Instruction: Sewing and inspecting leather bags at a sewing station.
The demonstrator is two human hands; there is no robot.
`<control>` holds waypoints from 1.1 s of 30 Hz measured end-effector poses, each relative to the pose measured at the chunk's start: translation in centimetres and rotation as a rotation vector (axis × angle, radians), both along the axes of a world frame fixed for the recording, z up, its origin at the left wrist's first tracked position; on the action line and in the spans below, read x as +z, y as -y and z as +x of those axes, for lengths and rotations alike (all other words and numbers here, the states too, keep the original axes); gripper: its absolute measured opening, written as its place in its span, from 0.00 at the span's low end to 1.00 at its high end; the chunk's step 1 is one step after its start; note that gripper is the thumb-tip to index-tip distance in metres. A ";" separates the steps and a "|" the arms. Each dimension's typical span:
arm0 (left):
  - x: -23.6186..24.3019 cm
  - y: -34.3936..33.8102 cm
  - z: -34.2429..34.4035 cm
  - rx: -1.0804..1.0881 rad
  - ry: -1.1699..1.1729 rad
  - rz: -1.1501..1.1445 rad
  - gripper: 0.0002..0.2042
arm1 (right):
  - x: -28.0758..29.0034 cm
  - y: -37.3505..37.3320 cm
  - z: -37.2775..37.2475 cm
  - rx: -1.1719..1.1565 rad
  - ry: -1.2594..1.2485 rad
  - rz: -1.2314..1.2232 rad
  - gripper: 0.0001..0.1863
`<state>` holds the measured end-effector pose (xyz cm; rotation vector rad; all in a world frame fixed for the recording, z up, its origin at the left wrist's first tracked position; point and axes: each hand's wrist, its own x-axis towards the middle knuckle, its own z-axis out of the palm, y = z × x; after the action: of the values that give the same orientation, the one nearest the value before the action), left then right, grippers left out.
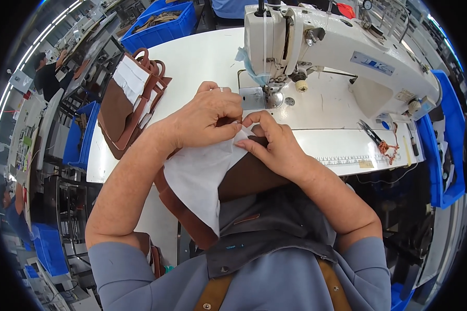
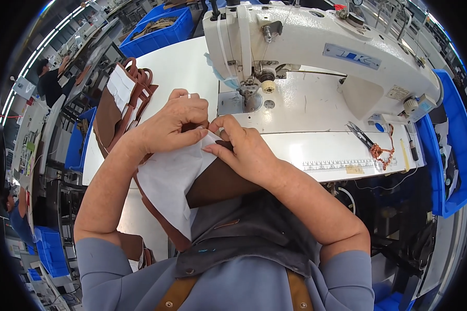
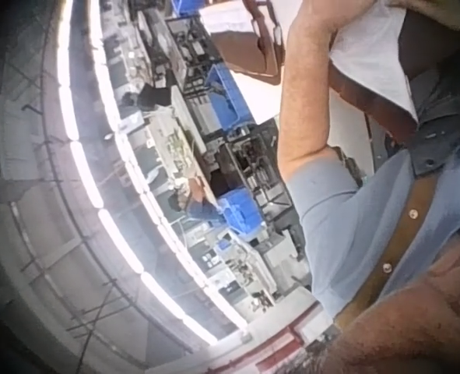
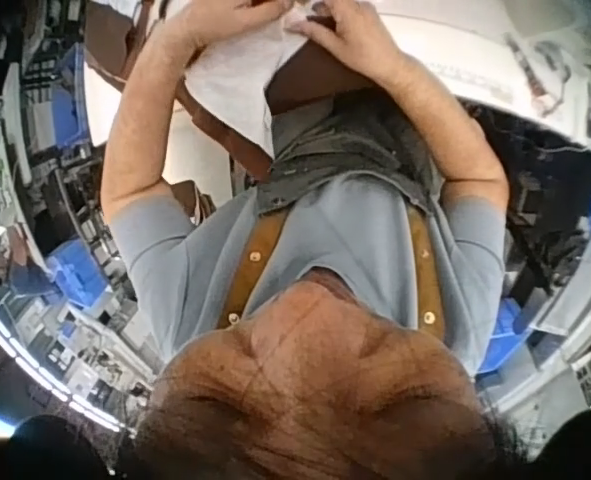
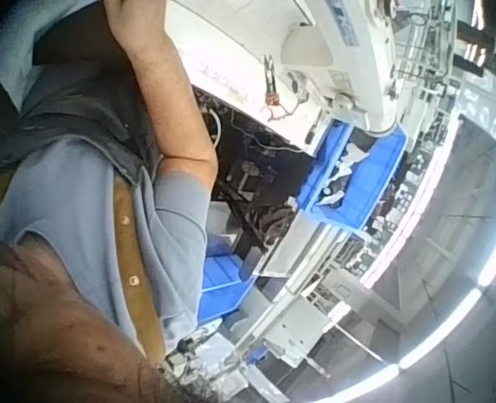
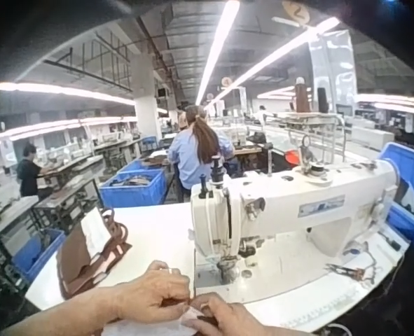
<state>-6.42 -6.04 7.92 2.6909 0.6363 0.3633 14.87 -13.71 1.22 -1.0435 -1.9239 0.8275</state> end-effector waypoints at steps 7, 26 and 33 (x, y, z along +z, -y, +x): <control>3.0 5.3 -1.4 0.101 0.126 0.160 0.05 | 2.4 1.0 0.6 0.119 -0.045 0.204 0.07; 6.1 11.1 -2.3 0.288 0.144 0.142 0.06 | 4.8 4.6 0.2 0.052 -0.339 -0.129 0.04; 6.3 11.7 -2.0 0.362 0.265 0.020 0.07 | 5.4 5.0 0.2 0.068 -0.373 -0.145 0.05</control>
<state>-8.45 -17.71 14.18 2.4759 1.0385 0.8066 15.06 -18.72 6.63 -0.8397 -1.6076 1.1283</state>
